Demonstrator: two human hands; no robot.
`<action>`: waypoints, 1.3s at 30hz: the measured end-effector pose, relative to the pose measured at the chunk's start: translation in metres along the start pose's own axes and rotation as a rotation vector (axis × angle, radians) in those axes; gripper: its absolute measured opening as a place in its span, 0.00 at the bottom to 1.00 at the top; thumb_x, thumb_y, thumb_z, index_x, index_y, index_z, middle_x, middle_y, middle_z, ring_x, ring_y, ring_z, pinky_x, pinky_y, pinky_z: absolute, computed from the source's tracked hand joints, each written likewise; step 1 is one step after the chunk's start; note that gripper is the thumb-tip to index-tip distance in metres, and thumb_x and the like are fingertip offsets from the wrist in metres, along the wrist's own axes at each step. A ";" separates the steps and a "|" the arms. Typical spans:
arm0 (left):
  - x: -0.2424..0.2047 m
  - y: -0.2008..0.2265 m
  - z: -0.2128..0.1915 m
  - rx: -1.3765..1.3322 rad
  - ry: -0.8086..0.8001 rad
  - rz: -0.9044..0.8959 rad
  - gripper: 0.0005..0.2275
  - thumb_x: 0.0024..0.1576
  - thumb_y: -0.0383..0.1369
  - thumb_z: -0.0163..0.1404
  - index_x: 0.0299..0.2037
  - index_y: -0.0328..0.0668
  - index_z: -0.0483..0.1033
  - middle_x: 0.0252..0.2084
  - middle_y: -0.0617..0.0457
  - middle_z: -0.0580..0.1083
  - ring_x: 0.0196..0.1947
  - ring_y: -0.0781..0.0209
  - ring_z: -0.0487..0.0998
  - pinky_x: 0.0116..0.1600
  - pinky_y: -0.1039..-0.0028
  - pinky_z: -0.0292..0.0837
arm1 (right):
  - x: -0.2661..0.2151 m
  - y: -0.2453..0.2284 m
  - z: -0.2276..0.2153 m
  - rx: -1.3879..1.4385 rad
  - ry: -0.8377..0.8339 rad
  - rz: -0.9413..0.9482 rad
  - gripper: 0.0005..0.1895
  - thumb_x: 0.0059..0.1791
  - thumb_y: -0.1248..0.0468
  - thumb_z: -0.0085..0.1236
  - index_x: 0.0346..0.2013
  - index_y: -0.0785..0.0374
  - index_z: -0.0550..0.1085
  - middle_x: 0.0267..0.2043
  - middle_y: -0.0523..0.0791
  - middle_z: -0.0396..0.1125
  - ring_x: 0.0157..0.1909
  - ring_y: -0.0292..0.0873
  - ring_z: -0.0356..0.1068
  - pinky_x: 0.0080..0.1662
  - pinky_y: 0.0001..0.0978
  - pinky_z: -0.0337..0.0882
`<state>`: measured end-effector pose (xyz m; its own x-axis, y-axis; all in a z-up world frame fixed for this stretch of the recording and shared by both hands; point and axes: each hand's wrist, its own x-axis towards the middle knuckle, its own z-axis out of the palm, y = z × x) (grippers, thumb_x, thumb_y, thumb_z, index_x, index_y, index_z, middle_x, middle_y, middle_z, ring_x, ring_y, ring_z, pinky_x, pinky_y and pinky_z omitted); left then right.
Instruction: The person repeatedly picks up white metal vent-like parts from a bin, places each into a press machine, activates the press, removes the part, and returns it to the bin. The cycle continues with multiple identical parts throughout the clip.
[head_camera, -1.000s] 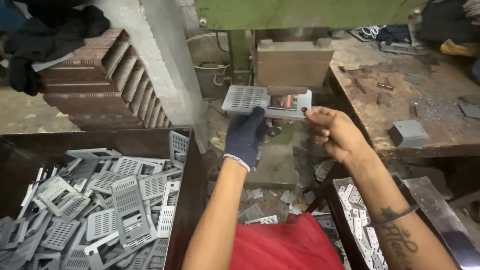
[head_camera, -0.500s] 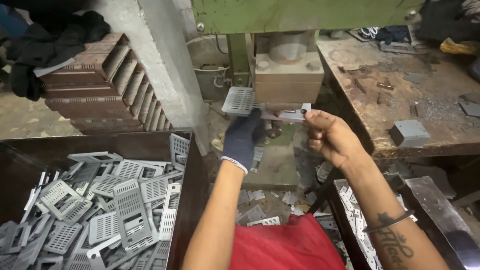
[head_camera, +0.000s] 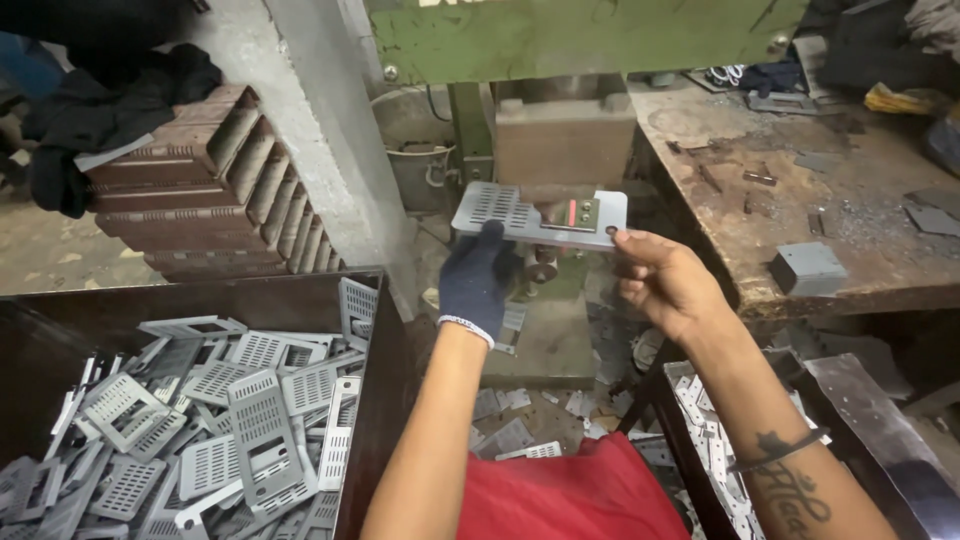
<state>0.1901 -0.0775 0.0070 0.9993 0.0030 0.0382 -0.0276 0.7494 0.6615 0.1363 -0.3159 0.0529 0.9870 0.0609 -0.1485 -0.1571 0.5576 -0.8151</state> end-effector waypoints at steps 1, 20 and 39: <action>0.005 -0.005 -0.007 0.002 0.000 0.003 0.06 0.59 0.31 0.55 0.42 0.39 0.78 0.35 0.54 0.77 0.31 0.66 0.74 0.32 0.76 0.69 | 0.001 0.000 -0.003 0.001 -0.003 -0.001 0.03 0.51 0.67 0.57 0.39 0.63 0.75 0.28 0.36 0.65 0.24 0.28 0.55 0.27 0.21 0.59; 0.005 0.002 -0.007 0.466 0.018 0.277 0.07 0.57 0.35 0.55 0.40 0.42 0.81 0.36 0.60 0.78 0.34 0.72 0.74 0.39 0.78 0.70 | 0.017 0.022 -0.020 0.019 0.008 -0.027 0.03 0.50 0.64 0.61 0.37 0.56 0.76 0.27 0.34 0.66 0.25 0.28 0.60 0.28 0.23 0.62; 0.040 0.005 -0.070 1.609 -0.091 1.198 0.15 0.61 0.33 0.50 0.56 0.38 0.76 0.50 0.42 0.78 0.50 0.43 0.79 0.56 0.61 0.74 | -0.007 0.038 -0.003 -0.106 0.138 -0.013 0.08 0.50 0.57 0.61 0.37 0.56 0.76 0.34 0.36 0.72 0.26 0.29 0.60 0.28 0.23 0.63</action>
<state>0.2314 -0.0277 -0.0405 0.4577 -0.1102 0.8822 -0.5985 -0.7720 0.2141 0.1236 -0.2974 0.0210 0.9763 -0.0637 -0.2069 -0.1541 0.4667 -0.8709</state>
